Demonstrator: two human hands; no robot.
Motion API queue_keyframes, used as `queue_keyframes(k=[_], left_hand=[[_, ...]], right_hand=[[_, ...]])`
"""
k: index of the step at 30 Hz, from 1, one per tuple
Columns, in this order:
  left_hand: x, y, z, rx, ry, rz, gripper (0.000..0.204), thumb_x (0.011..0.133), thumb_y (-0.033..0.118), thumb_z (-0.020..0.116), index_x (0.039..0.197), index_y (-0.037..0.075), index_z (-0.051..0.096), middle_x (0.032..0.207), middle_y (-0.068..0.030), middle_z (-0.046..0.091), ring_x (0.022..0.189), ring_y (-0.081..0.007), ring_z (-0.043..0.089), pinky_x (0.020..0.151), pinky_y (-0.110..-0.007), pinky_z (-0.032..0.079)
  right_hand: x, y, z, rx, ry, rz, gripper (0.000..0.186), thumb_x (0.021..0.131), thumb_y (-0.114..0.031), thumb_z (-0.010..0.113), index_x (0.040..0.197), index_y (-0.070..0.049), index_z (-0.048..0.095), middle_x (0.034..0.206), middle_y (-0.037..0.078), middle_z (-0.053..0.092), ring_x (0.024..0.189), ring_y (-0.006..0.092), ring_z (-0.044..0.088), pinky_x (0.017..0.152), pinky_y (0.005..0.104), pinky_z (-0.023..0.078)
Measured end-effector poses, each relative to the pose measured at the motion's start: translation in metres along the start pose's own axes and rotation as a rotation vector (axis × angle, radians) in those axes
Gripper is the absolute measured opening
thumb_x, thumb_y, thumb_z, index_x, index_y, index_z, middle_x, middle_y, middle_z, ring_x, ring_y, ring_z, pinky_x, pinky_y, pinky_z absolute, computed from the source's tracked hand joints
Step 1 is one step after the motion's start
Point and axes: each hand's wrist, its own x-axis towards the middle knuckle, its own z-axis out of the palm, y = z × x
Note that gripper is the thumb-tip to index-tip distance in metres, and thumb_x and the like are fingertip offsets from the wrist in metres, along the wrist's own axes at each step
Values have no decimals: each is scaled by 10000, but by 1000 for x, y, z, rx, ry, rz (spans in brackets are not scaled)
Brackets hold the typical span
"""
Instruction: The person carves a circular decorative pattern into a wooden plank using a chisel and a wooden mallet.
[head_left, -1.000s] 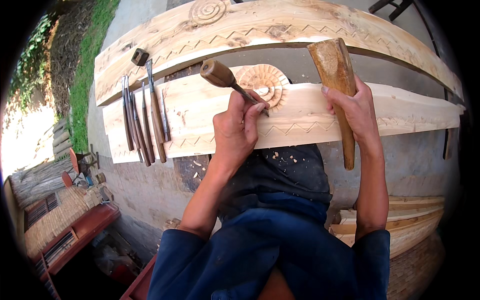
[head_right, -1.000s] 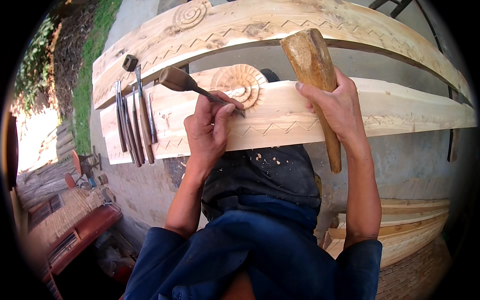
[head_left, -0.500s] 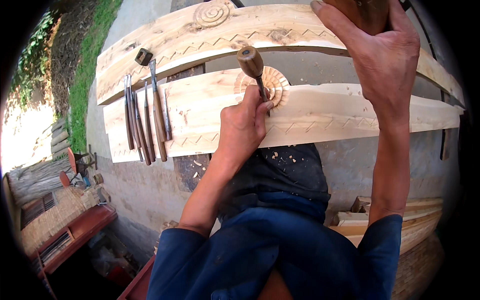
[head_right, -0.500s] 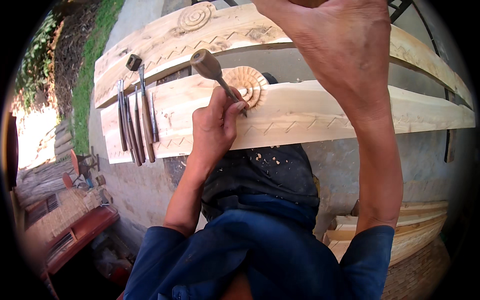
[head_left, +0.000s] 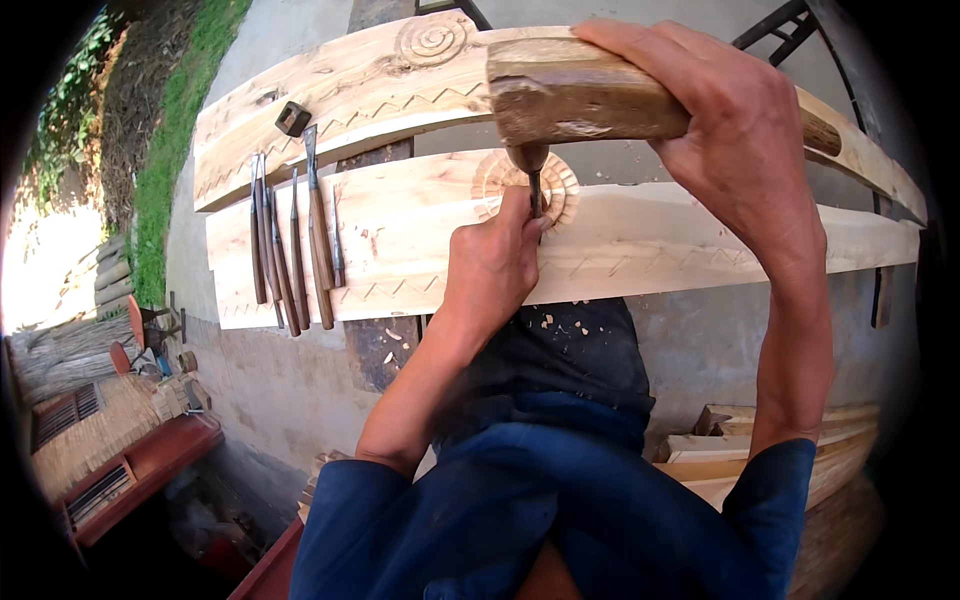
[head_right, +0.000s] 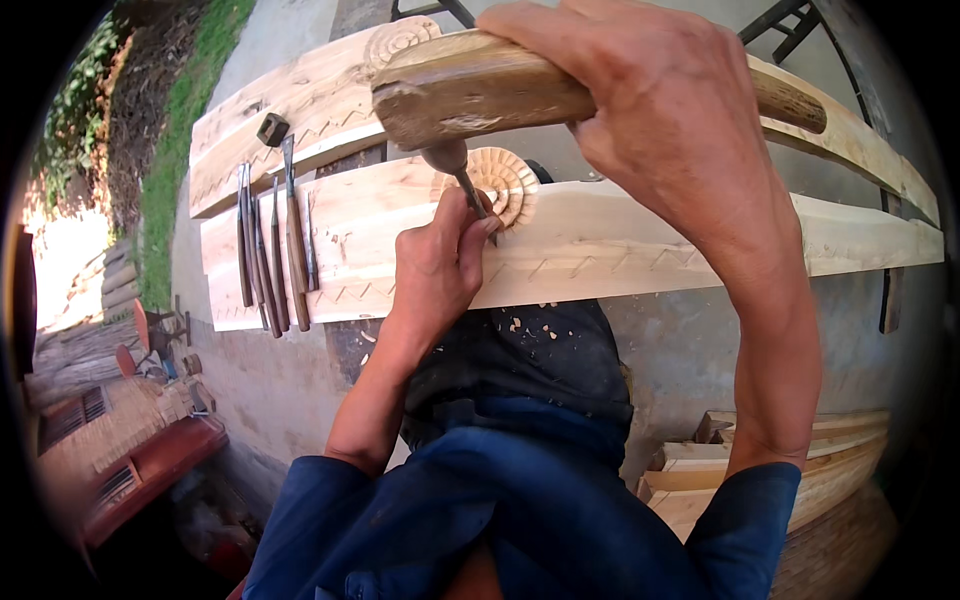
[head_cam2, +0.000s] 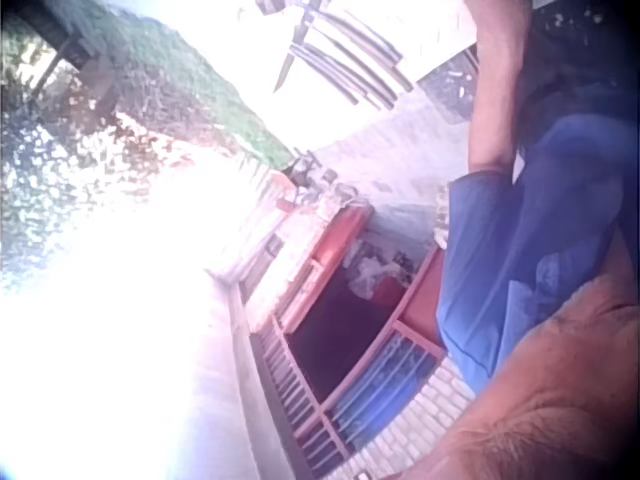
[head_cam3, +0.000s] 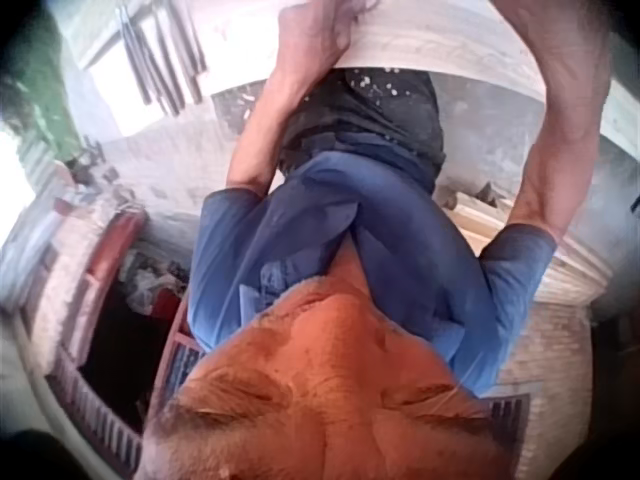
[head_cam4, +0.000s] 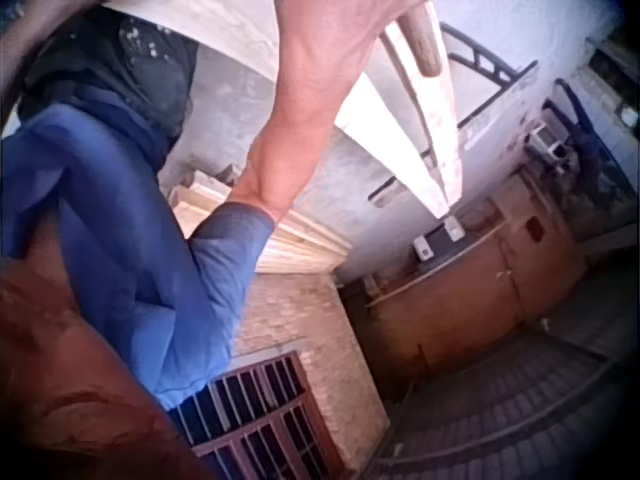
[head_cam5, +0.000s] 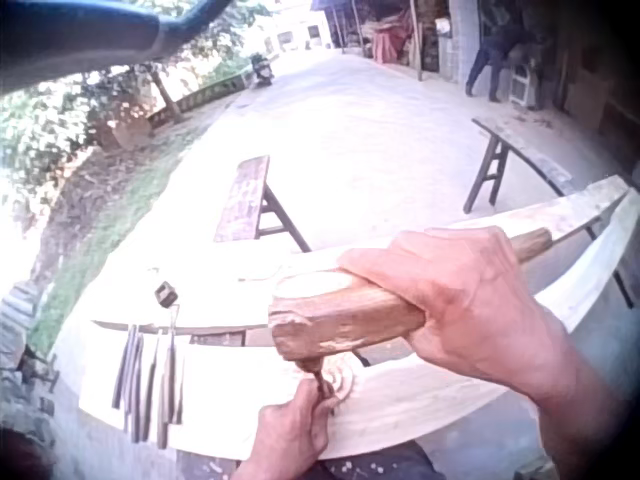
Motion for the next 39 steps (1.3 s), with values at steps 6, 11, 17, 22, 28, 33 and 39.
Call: queue_keyframes(k=[6,11,17,22,28,33,39], left_hand=[[-14,-21,17,-533,209,-112,94,1063,4,669,1131,-28,612,901,-130,812,741,-145,750,644,-316,555],[-17,-11,2,-347,91,-49,89,1090,-18,616,1177,-19,598,995,-115,821,930,-120,776,805,-242,575],[6,-15,-18,-878,361,-148,202,1146,62,550,1322,-10,479,1130,-244,782,1003,-297,802,919,-407,686],[26,-48,-25,-827,413,-185,174,1139,85,585,1290,3,559,1207,-197,753,1025,-295,799,903,-390,697],[39,-68,-14,-852,392,-198,156,1118,86,638,1249,5,620,1111,-124,736,1035,-265,794,900,-363,689],[43,-62,-12,-753,434,-194,187,1096,8,647,1270,-8,581,1040,-115,788,1009,-189,784,915,-295,628],[42,-80,4,-500,500,33,238,1077,-52,634,1298,-28,550,1074,-143,809,1002,-188,799,887,-295,627]], right_hand=[[-61,5,37,782,313,606,406,867,-192,892,1197,-21,728,929,67,762,844,172,710,794,335,565],[-98,8,78,1055,147,949,306,910,-156,843,1124,-6,684,920,72,721,756,132,665,715,292,545],[-108,9,104,1154,122,1072,296,920,-181,827,1084,12,674,762,62,673,646,127,633,627,294,516],[-105,6,104,1126,144,1046,291,929,-189,812,1077,17,668,744,60,664,638,123,622,620,299,509],[-104,6,103,1108,138,1048,290,932,-189,801,1078,21,665,742,58,661,642,123,618,620,299,505],[-104,5,103,1117,130,1044,284,931,-182,793,1084,20,665,743,57,658,645,123,616,623,301,503],[-105,4,105,1114,142,1061,285,925,-184,795,1080,17,666,768,61,664,648,127,620,629,303,508]])
